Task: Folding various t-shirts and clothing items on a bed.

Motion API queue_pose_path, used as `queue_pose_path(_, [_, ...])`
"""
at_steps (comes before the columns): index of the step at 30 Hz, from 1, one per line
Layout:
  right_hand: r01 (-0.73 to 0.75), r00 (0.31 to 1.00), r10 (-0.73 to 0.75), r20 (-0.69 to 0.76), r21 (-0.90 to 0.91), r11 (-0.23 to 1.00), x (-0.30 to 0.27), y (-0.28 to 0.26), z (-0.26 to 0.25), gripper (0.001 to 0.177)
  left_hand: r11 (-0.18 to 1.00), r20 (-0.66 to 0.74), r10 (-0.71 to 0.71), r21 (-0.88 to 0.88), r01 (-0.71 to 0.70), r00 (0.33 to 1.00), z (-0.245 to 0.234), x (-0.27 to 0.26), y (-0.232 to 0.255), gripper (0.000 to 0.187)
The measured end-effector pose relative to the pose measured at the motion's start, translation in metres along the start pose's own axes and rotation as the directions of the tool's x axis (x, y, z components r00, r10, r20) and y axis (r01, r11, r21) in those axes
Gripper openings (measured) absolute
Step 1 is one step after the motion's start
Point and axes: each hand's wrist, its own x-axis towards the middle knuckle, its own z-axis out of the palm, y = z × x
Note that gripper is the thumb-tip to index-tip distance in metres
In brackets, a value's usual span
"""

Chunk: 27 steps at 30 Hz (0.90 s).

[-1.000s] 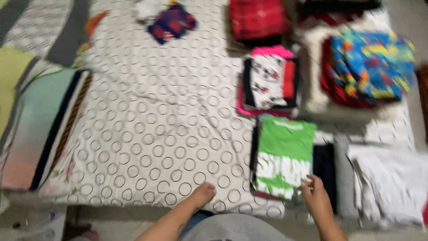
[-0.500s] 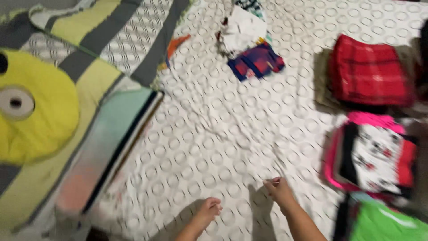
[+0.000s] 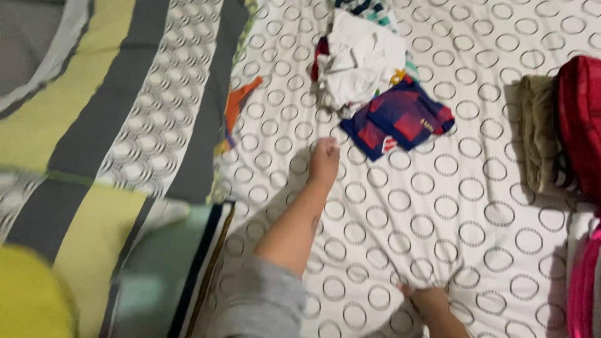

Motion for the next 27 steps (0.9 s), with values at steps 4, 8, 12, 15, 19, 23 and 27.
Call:
queue_pose_path(4, [0.032, 0.998, -0.033, -0.054, -0.008, 0.999, 0.055, -0.027, -0.020, 0.122, 0.999, -0.118, -0.036, 0.022, 0.039, 0.992, 0.038, 0.100, 0.024, 0.032])
queue_pose_path(8, [0.142, 0.985, -0.155, -0.076, -0.160, 0.977, 0.058, -0.027, -0.023, 0.123, 0.961, -0.209, -0.231, 0.107, 0.257, 0.950, 0.050, 0.144, 0.042, 0.031])
queue_pose_path(12, [0.128, 0.990, -0.135, -0.041, -0.139, 0.982, 0.046, -0.031, -0.025, 0.116, 0.974, -0.271, -0.218, -0.001, 0.226, 0.938, 0.039, 0.146, 0.020, 0.018])
queue_pose_path(15, [0.061, 0.998, -0.061, 0.002, -0.026, 0.998, 0.040, -0.043, -0.037, 0.107, 0.951, -0.262, 0.041, -0.286, -0.118, 0.964, -0.015, 0.092, 0.065, 0.021])
queue_pose_path(19, [0.121, 0.991, -0.126, -0.047, -0.089, 0.989, 0.054, -0.031, -0.027, 0.110, 0.903, -0.068, 0.325, -0.273, -0.331, 0.943, -0.100, -0.081, 0.090, 0.019])
queue_pose_path(23, [-0.136, 0.989, 0.144, 0.037, -0.173, 0.976, 0.056, -0.041, -0.039, 0.107, 0.945, 0.515, 0.077, -0.311, 0.102, 0.854, -0.158, -0.285, 0.072, 0.024])
queue_pose_path(27, [-0.096, 0.991, 0.098, 0.087, -0.026, 0.995, -0.018, -0.080, -0.076, 0.082, 0.902, 0.829, -0.092, -0.166, 0.399, 0.552, -0.185, -0.479, -0.032, 0.014])
